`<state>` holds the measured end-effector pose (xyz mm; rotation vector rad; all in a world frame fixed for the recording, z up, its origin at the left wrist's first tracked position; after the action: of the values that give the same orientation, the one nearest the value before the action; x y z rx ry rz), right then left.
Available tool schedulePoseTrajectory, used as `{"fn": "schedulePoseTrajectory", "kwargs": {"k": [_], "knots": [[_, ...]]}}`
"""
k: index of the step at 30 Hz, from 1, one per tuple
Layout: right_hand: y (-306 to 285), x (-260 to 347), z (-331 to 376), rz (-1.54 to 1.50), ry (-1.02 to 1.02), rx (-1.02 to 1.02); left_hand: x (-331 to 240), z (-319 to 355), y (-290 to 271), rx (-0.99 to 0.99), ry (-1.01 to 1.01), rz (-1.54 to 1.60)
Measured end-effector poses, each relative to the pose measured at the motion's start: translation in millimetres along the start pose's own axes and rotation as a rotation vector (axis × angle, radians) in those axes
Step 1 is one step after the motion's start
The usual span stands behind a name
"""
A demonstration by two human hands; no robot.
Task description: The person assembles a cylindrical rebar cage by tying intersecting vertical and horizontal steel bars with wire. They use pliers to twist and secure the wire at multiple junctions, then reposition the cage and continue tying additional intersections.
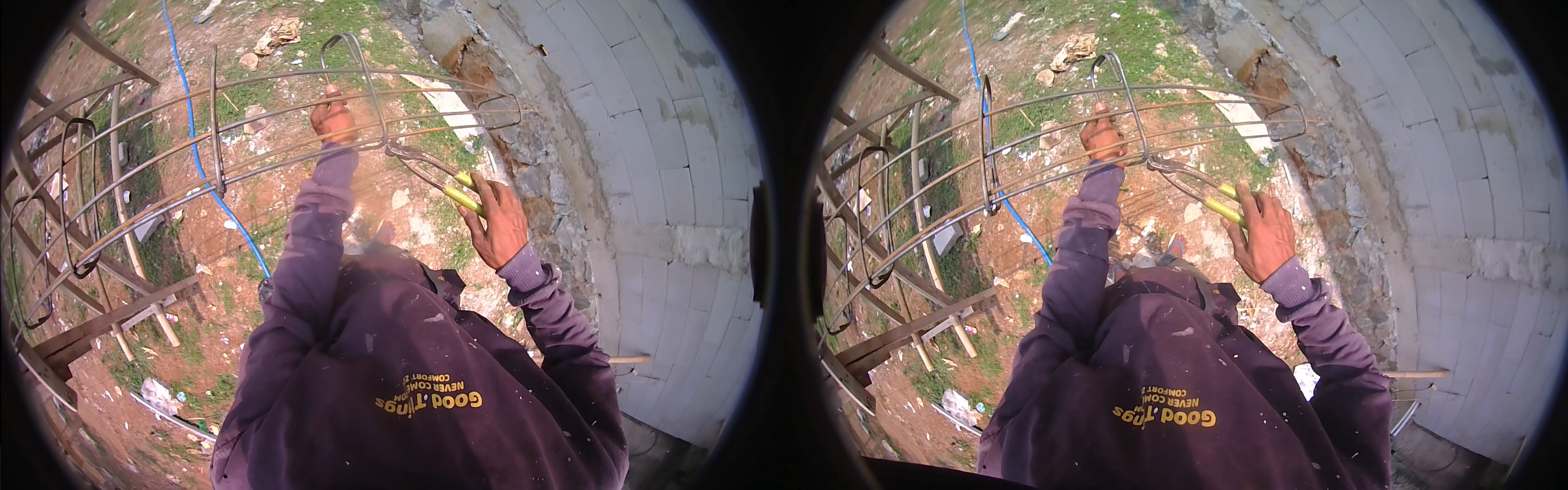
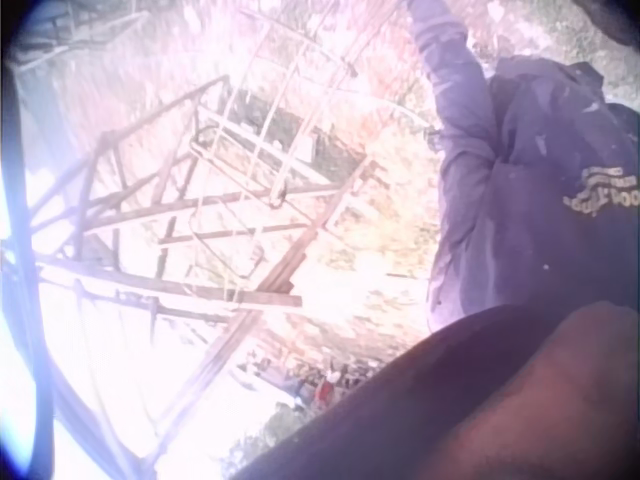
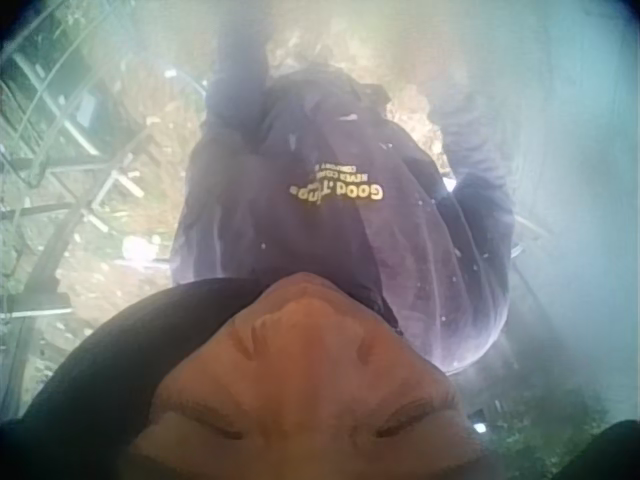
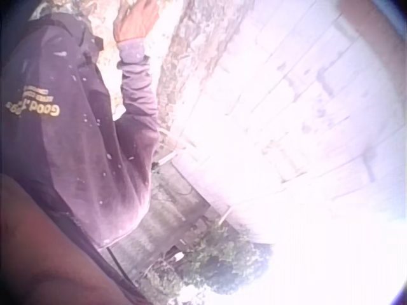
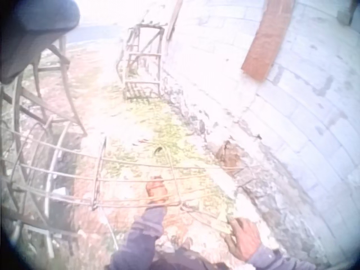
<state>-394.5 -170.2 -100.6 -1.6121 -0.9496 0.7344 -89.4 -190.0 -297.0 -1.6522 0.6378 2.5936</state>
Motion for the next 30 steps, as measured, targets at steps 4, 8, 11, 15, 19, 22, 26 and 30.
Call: {"fn": "schedulePoseTrajectory", "kwargs": {"k": [4, 8, 11, 15, 19, 22, 26, 30], "knots": [[22.0, -9.8, 2.9, -0.186, 0.028, 0.123, 0.1, -4.5, 0.0, -0.022, 0.009, -0.035], [84.7, -1.0, 34.7, -1.723, 0.821, 0.907, 1.7, -7.2, 4.0, -0.016, -0.016, -0.093], [85.8, -3.9, 34.7, -1.469, 0.700, 0.827, -1.7, -6.1, 5.7, 0.004, 0.062, -0.114], [52.6, -10.3, 16.2, -0.629, 0.329, 0.435, 1.8, -4.0, 4.0, 0.008, -0.019, -0.066], [41.1, -8.1, -1.5, -0.507, 0.275, 0.281, -5.9, -0.3, 3.7, 0.000, 0.004, -0.085], [77.0, 7.7, 12.9, -1.386, 0.601, 0.783, -10.9, 3.0, 4.8, 0.004, 0.006, -0.018], [87.6, 13.4, 15.6, -1.289, 0.455, 0.568, -12.8, 3.7, 2.0, 0.029, 0.014, -0.030], [81.0, 5.2, 9.7, -0.878, 0.297, 0.283, -11.3, 2.4, -1.4, 0.019, 0.019, -0.028]]}}
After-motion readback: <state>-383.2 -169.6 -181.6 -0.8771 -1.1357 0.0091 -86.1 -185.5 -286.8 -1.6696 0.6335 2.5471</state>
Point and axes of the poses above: each hand's wrist, its own z-axis away from the middle knuckle, its own y-axis out of the palm, x = y × z, the point moved 6 cm from there along -z, towards the middle knuckle, and after that the axes turned 2 degrees about -y, right-handed, at the moved point
